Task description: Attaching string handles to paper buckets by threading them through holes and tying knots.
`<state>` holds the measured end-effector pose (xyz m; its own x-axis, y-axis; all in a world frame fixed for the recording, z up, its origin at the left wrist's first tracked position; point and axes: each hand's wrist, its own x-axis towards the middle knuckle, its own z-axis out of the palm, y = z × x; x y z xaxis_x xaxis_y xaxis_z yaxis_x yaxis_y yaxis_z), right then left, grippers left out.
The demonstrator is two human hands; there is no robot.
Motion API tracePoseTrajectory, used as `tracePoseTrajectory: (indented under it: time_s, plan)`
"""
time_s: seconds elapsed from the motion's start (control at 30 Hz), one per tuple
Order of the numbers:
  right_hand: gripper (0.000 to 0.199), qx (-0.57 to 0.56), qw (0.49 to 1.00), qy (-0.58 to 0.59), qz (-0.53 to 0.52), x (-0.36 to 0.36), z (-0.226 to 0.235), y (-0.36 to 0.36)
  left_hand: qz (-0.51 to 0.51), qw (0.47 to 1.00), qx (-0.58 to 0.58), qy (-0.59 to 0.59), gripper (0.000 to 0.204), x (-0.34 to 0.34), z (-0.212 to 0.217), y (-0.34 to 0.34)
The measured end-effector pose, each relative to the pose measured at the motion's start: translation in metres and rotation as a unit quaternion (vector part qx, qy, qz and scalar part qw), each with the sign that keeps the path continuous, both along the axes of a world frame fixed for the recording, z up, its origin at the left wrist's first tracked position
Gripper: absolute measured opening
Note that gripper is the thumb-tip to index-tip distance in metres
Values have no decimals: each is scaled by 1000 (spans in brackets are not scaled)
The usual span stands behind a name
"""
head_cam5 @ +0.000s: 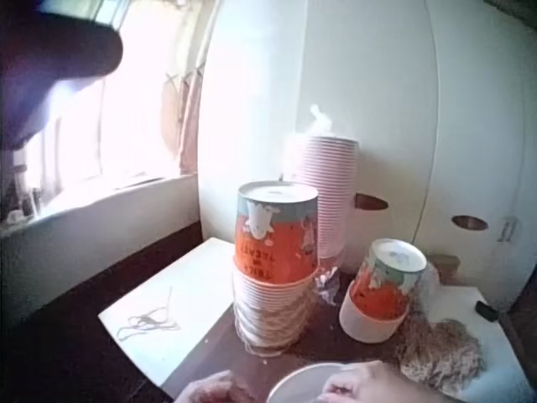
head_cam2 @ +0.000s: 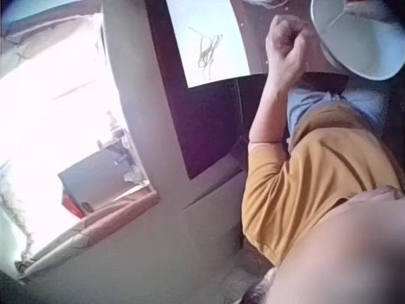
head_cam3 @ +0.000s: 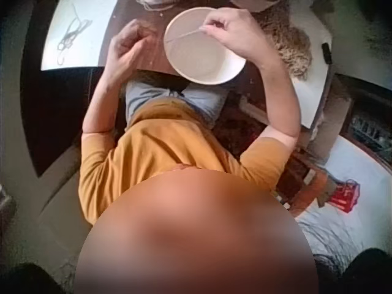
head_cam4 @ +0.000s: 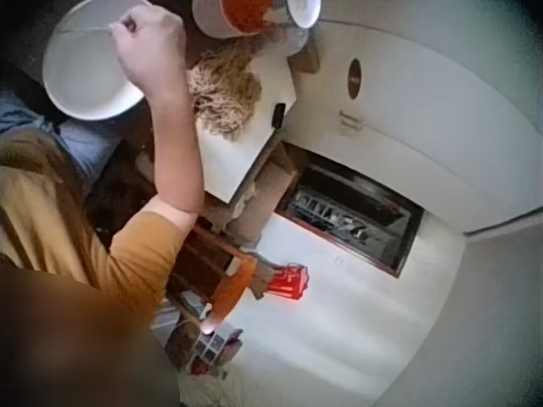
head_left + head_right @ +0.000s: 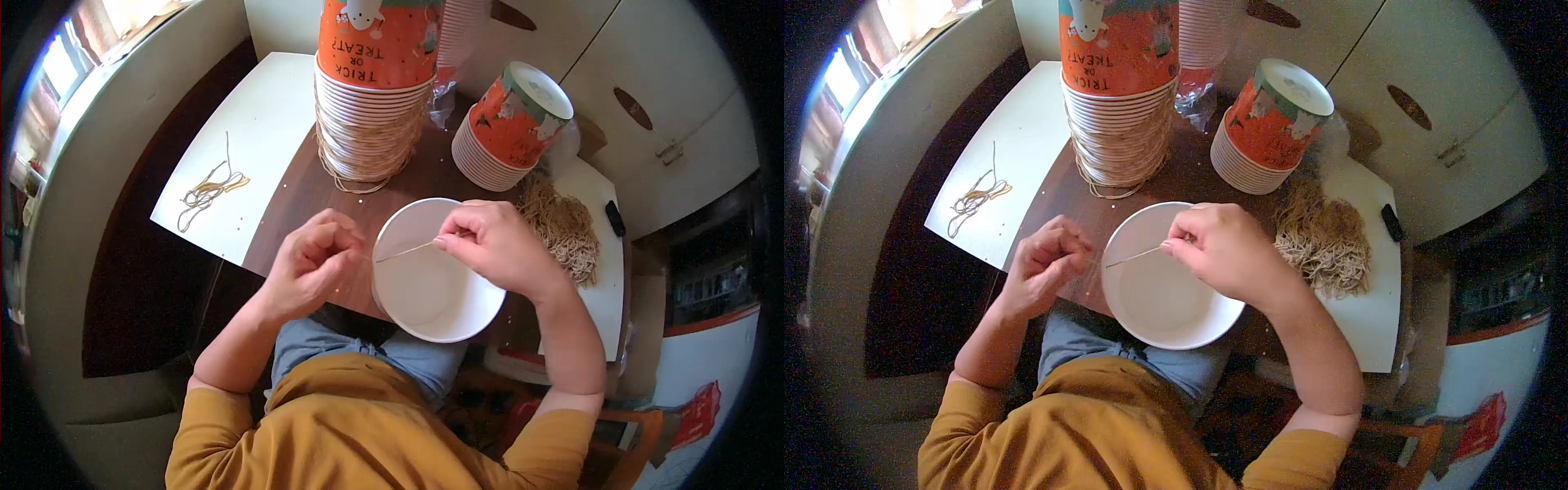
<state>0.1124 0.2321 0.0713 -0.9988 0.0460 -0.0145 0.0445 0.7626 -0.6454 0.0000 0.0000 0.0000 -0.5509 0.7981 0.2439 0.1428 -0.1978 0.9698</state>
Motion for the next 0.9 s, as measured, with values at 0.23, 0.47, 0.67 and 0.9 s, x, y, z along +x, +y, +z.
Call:
tracePoseTrajectory:
  time_s: [0.23,0.47,0.67,0.9]
  plan:
    - [15,12,990,141,-8,-27,-21,-23,-54,980,-19,-189,19,8,5,11]
    - [16,109,993,49,-21,9,54,1,33,989,-48,-138,13,13,5,11]
    - [12,219,964,115,-94,61,107,11,139,973,-91,159,17,28,7,9]
    - [8,213,968,13,-134,125,52,6,193,954,-34,225,15,36,2,15]
